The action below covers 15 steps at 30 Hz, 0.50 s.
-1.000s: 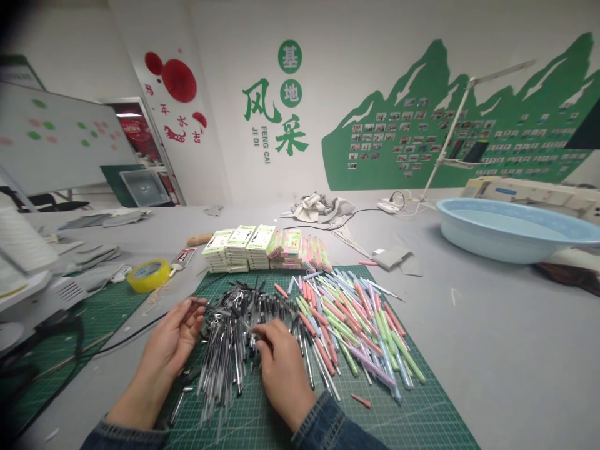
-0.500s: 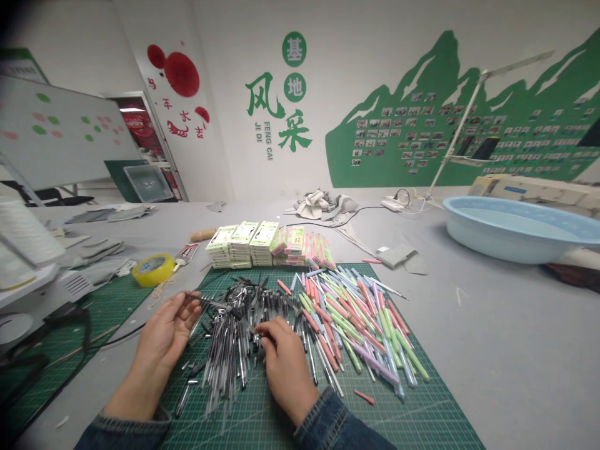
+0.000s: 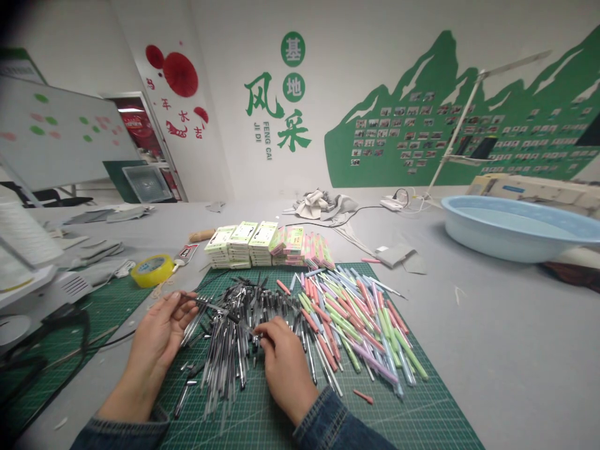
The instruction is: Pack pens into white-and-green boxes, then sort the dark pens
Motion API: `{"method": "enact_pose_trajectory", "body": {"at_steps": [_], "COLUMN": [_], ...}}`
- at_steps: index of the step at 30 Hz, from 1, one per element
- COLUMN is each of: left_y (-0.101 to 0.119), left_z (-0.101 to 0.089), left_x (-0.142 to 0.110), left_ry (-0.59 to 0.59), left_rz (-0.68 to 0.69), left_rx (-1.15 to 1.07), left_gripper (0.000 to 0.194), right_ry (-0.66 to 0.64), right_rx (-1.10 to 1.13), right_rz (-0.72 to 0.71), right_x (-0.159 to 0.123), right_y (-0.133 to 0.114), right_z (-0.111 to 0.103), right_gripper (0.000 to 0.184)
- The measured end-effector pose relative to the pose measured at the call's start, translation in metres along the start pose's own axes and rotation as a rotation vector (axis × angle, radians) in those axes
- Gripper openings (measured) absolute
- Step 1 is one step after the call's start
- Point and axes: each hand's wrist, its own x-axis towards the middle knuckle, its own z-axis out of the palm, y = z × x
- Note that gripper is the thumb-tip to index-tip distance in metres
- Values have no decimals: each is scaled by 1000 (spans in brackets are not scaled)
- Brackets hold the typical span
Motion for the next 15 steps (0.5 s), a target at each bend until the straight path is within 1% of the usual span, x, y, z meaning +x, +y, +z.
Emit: {"method": "enact_pose_trajectory", "body": {"at_steps": [6, 9, 12, 15], "left_y": [2, 7, 10, 6], "left_z": [1, 3, 10, 19], "left_x": [-1, -6, -15, -28], "left_ry": [-32, -68, -179, -348], "left_rz": [26, 84, 108, 67], "left_rx": [45, 106, 218, 339], "left_gripper": [1, 10, 18, 20], "right_ry": [-3, -17, -43, -91], "right_rx": [-2, -22, -4, 167], "right_rz": [3, 3, 11, 105], "right_x": [-1, -1, -1, -1], "right_y": [-1, -3, -5, -6], "right_z": [-2, -2, -1, 3], "right_gripper": [31, 30, 28, 24]}}
